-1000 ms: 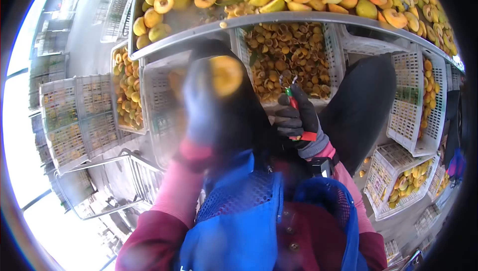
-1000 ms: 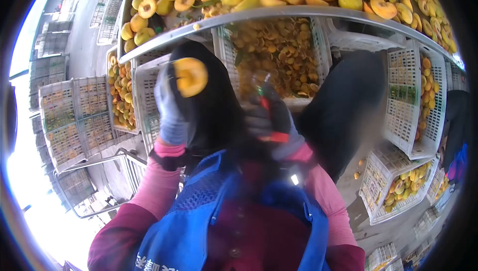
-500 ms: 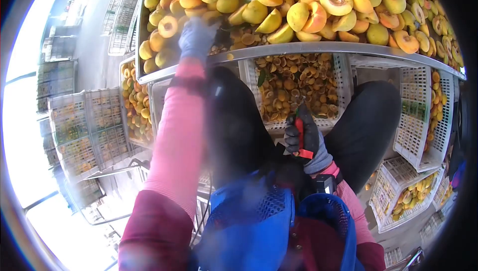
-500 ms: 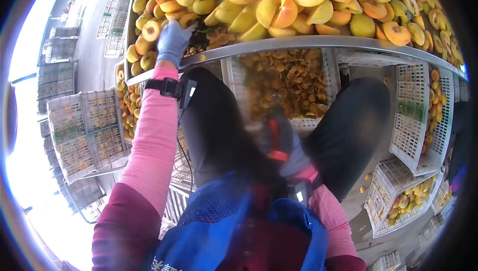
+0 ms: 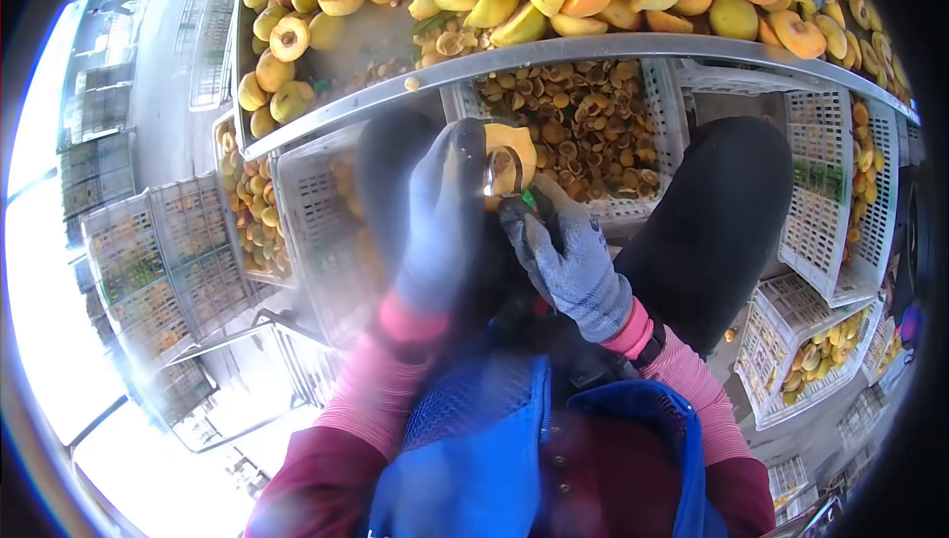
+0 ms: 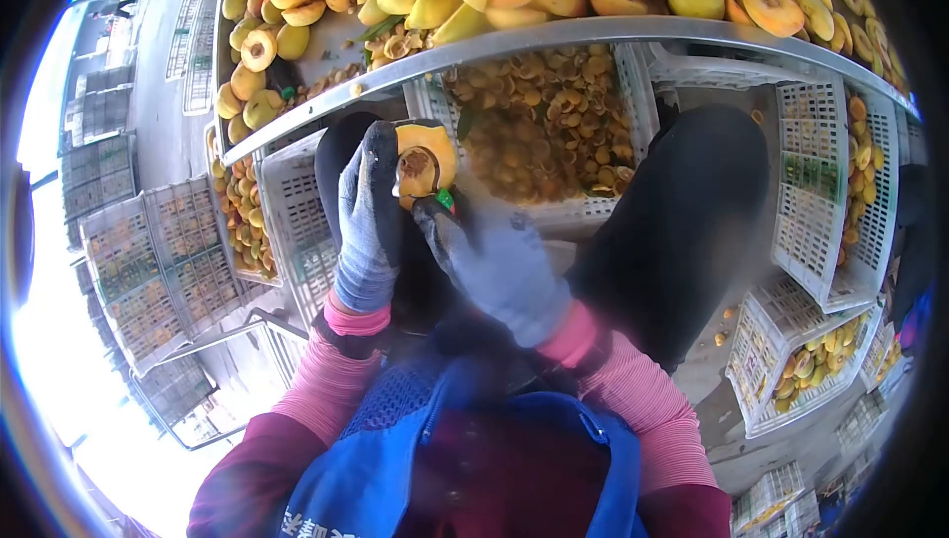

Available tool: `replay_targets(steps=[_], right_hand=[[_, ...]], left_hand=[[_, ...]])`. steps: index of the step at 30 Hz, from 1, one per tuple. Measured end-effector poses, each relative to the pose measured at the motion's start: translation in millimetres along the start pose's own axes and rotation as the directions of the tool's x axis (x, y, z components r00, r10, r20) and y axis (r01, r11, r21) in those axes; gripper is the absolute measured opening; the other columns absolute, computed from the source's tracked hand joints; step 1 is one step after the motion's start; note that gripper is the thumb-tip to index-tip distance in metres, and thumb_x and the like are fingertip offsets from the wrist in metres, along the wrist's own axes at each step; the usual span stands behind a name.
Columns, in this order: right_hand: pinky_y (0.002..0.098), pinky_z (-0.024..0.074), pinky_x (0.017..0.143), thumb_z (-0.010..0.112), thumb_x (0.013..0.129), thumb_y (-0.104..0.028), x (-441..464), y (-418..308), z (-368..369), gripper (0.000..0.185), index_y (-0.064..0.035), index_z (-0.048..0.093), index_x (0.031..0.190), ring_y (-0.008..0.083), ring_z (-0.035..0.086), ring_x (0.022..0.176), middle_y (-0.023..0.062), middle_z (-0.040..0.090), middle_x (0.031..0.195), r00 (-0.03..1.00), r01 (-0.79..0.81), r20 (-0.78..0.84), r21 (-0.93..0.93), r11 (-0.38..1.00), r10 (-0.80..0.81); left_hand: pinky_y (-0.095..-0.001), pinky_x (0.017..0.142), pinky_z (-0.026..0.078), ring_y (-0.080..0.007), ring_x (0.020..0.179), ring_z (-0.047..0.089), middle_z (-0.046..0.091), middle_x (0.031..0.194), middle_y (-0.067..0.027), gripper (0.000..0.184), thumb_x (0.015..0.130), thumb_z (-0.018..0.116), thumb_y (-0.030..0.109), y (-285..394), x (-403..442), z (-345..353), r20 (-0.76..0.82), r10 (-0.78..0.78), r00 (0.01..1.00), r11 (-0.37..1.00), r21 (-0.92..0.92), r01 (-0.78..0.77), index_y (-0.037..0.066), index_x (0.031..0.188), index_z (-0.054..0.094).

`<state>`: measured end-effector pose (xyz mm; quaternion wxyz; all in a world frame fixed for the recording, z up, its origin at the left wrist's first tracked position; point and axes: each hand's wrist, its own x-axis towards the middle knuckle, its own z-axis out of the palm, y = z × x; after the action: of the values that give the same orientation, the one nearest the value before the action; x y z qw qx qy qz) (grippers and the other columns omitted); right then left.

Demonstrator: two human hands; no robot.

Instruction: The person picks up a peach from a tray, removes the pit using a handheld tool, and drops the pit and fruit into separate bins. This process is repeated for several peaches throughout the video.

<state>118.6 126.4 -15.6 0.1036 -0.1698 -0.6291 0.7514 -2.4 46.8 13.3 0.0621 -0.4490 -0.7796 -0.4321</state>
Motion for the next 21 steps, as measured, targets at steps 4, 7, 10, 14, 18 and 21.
replay_targets(steps=[4, 7, 10, 14, 18, 21], right_hand=[[0.0369, 0.0472, 0.071, 0.053, 0.089, -0.016, -9, -10, 2, 0.038, -0.0008, 0.047, 0.123, 0.0299, 0.058, 0.083, 0.0161, 0.059, 0.097, 0.995, -0.099, -0.017, -0.145, 0.984, 0.098], [0.0354, 0.0461, 0.07, 0.052, 0.09, -0.016, -20, 2, 2, 0.036, -0.0021, 0.049, 0.122, 0.0288, 0.056, 0.084, 0.0143, 0.056, 0.099, 0.997, 0.066, 0.057, -0.41, 0.91, -0.047], [0.0234, 0.0399, 0.051, 0.047, 0.096, -0.015, -36, 37, 2, 0.03, -0.0063, 0.046, 0.125, 0.0123, 0.047, 0.06, 0.0039, 0.05, 0.083, 0.976, 0.214, 0.062, -0.403, 0.89, -0.207], [0.0235, 0.0416, 0.056, 0.044, 0.098, -0.02, -43, 50, -5, 0.024, -0.0062, 0.049, 0.116, 0.0115, 0.049, 0.065, 0.0041, 0.051, 0.084, 0.995, 0.1, 0.038, -0.122, 0.987, -0.096], [0.027, 0.0361, 0.039, 0.043, 0.096, -0.044, -34, -18, -8, 0.038, -0.0086, 0.054, 0.089, 0.0132, 0.043, 0.044, 0.0027, 0.046, 0.059, 0.816, -0.578, 0.382, 0.548, 0.604, 0.435], [0.0243, 0.0198, 0.033, 0.039, 0.095, -0.053, -28, -12, -4, 0.044, -0.013, 0.045, 0.077, 0.0088, 0.025, 0.035, -0.0036, 0.028, 0.048, 0.711, -0.7, 0.577, 0.633, 0.331, 0.402]], left_hand=[[-0.03, 0.068, 0.049, -0.023, 0.078, 0.061, 0.06, 0.092, -0.0156, 0.025, 0.095, 0.046, 0.014, 19, -1, 1, 0.042, -0.254, 0.966, 0.94, -0.225, 0.257, -0.007, 0.104, 0.056], [-0.0282, 0.067, 0.048, -0.0186, 0.076, 0.059, 0.061, 0.087, -0.0124, 0.027, 0.095, 0.045, 0.017, 27, -6, 2, 0.079, -0.4, 0.913, 0.877, -0.254, 0.407, -0.005, 0.103, 0.058], [-0.0276, 0.066, 0.047, -0.0167, 0.071, 0.059, 0.062, 0.08, -0.0094, 0.024, 0.093, 0.046, 0.014, 27, -13, 3, 0.191, -0.574, 0.797, 0.642, -0.499, 0.582, -0.002, 0.102, 0.06], [-0.0336, 0.074, 0.048, -0.0283, 0.081, 0.061, 0.061, 0.087, -0.0176, 0.016, 0.089, 0.051, 0.007, 25, -23, 3, 0.21, -0.568, 0.795, 0.697, -0.392, 0.601, -0.003, 0.1, 0.058], [-0.0355, 0.078, 0.048, -0.0328, 0.09, 0.062, 0.062, 0.095, -0.0194, 0.02, 0.089, 0.053, 0.01, 27, -22, 1, 0.135, -0.494, 0.859, 0.816, -0.268, 0.512, -0.002, 0.104, 0.058], [-0.0378, 0.082, 0.048, -0.0366, 0.095, 0.06, 0.062, 0.099, -0.02, 0.026, 0.088, 0.055, 0.015, 13, -28, -2, 0.214, -0.448, 0.868, 0.836, -0.243, 0.492, -0.001, 0.108, 0.056]])
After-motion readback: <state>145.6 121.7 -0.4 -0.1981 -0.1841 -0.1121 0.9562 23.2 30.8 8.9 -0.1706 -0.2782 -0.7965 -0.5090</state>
